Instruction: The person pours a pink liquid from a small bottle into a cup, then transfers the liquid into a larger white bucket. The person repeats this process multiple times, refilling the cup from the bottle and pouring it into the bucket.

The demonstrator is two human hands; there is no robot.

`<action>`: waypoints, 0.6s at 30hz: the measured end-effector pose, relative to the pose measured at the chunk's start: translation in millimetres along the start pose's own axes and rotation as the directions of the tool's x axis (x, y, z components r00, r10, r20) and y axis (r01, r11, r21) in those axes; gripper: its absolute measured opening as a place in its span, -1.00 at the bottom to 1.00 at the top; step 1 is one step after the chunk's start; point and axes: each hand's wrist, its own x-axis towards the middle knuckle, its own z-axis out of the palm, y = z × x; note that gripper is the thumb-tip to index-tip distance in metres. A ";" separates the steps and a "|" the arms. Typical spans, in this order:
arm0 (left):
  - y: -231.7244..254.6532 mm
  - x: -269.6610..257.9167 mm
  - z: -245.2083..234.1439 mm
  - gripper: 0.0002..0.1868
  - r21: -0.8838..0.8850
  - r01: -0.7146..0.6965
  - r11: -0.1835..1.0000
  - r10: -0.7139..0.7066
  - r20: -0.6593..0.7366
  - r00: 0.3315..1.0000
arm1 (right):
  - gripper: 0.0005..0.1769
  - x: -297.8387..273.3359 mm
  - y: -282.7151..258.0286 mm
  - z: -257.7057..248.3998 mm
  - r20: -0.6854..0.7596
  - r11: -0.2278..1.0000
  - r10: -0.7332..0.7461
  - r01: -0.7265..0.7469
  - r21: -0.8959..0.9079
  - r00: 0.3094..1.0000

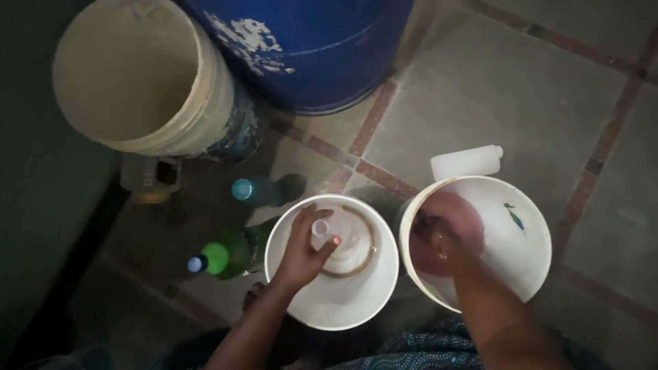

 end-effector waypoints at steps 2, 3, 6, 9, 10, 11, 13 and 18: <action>1.6 1.3 -1.8 -0.39 -0.017 0.042 0.999 -0.042 0.006 0.999 | -0.48 -3.5 1.4 5.2 -0.025 0.999 0.031 -0.030 0.021 0.999; 2.4 1.1 -1.8 -0.39 -0.023 0.064 0.998 -0.064 0.010 0.998 | -0.49 -6.4 2.8 9.0 -0.036 0.998 0.048 -0.047 0.030 0.998; 5.0 3.2 0.4 -0.42 -0.008 0.048 0.999 -0.048 0.003 0.999 | -0.51 -5.9 2.7 10.5 -0.088 0.995 0.087 -0.082 0.063 0.992; 7.2 1.2 -0.1 -0.43 0.023 0.075 0.997 -0.075 0.003 0.997 | -0.52 -12.7 6.9 10.3 -0.150 0.989 0.114 -0.098 0.108 0.982; 7.3 1.8 0.3 -0.42 0.040 0.057 0.998 -0.057 -0.012 0.998 | -0.53 -14.0 9.7 5.1 -0.177 0.988 0.120 -0.100 0.121 0.977; 6.9 2.6 0.3 -0.41 0.056 0.040 0.998 -0.039 -0.026 0.999 | -0.53 -17.2 13.5 -0.2 -0.200 0.987 0.110 -0.084 0.135 0.974; 5.8 2.4 0.3 -0.40 0.089 0.025 0.996 -0.022 -0.034 0.999 | -0.54 -24.3 16.9 -12.2 -0.251 0.986 0.091 -0.052 0.159 0.964; 3.1 4.0 -0.5 -0.35 0.054 0.070 0.996 -0.070 0.001 0.998 | -0.60 -55.4 20.3 -49.0 -0.449 0.974 -0.191 0.225 0.025 0.873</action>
